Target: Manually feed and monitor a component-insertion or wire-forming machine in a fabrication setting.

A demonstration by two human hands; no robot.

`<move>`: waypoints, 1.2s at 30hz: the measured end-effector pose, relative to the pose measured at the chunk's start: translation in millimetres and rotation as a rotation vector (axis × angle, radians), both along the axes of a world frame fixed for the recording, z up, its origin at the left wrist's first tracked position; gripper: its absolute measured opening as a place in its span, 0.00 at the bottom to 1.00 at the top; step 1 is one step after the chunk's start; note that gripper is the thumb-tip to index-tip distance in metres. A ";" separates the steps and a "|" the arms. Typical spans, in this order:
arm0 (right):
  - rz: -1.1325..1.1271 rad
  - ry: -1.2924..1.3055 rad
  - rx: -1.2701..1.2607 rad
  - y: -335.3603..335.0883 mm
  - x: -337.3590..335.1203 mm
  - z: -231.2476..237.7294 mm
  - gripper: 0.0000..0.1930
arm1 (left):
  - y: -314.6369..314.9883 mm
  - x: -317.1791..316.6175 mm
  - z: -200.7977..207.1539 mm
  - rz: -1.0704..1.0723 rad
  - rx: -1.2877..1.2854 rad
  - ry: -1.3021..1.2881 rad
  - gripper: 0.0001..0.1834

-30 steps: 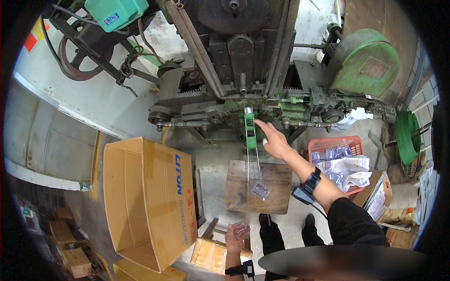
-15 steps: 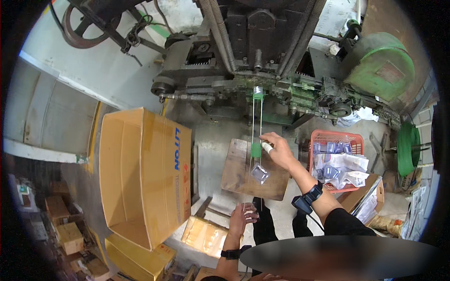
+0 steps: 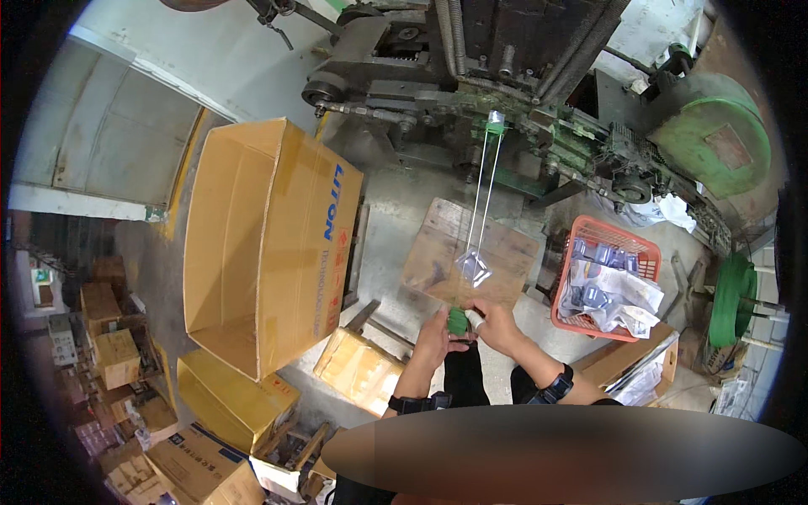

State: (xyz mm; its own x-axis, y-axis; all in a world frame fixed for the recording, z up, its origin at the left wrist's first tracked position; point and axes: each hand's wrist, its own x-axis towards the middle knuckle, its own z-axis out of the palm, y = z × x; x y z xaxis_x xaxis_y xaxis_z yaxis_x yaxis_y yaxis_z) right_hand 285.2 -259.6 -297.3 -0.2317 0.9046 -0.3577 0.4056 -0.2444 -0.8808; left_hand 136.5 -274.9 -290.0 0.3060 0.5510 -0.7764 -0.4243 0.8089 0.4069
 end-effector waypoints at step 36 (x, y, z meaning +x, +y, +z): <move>0.474 -0.517 -0.006 -40.1 127.4 -4.6 0.19 | 98.8 -16.0 -171.5 -0.215 0.831 1.328 0.13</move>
State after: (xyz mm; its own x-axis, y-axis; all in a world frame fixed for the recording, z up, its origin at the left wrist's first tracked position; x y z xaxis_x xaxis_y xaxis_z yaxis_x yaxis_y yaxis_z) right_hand 412.6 -299.7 -301.9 -0.3995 0.7455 -0.5335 0.8364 0.0583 -0.5450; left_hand 120.5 -176.1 -461.5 -0.1929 0.9794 -0.0595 0.6692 0.1757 0.7220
